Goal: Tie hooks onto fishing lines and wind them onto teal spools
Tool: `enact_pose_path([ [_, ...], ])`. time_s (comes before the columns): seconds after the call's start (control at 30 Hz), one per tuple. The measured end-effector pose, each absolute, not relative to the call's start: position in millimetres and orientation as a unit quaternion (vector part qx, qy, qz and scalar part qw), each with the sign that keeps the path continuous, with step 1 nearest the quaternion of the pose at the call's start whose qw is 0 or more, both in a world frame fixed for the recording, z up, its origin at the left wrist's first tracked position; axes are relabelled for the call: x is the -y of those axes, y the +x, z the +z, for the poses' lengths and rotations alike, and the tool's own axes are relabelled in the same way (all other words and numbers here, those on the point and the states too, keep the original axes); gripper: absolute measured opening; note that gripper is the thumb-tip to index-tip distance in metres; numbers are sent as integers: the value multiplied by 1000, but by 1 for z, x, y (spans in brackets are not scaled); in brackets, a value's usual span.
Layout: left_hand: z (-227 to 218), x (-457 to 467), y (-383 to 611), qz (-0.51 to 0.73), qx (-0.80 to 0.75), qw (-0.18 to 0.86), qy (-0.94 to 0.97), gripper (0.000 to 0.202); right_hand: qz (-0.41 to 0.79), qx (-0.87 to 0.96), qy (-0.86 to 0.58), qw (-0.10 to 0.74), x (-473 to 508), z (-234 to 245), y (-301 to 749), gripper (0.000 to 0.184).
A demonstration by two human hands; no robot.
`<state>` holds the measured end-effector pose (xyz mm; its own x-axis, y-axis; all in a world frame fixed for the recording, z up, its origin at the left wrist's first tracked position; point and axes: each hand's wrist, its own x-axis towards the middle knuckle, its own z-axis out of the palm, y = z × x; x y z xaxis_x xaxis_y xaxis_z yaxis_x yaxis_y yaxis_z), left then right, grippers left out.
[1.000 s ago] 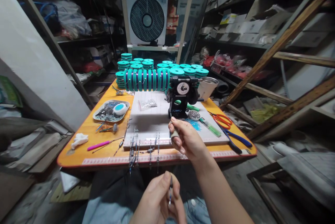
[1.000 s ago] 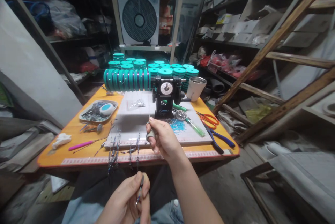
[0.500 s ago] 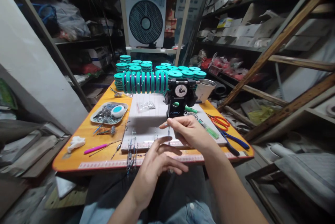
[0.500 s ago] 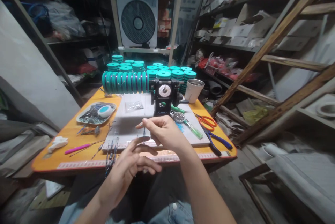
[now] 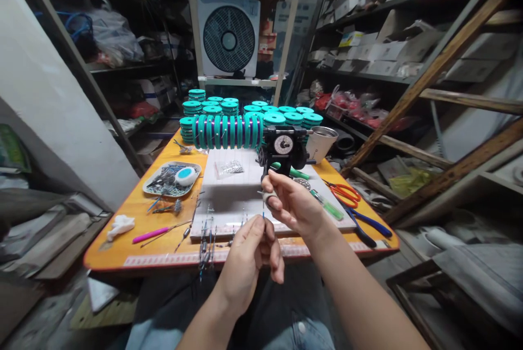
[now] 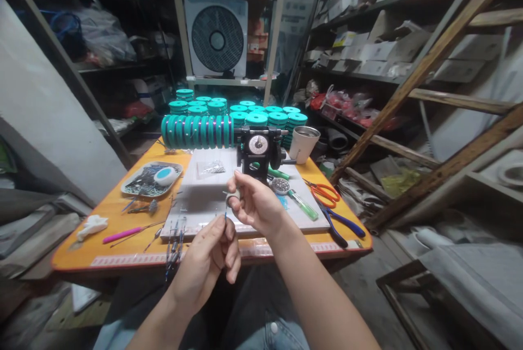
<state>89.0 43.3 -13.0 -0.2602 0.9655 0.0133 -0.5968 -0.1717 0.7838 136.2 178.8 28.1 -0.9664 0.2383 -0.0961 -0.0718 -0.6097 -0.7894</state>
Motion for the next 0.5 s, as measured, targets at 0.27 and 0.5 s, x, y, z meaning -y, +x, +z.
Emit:
enact_pose_path([
  [0.27, -18, -29, 95, 710, -335, 576, 227, 30, 912, 351, -164, 136, -169, 31, 126, 36],
  [0.5, -32, -13, 102, 692, -324, 614, 196, 31, 911, 354, -157, 140, -171, 26, 126, 33],
])
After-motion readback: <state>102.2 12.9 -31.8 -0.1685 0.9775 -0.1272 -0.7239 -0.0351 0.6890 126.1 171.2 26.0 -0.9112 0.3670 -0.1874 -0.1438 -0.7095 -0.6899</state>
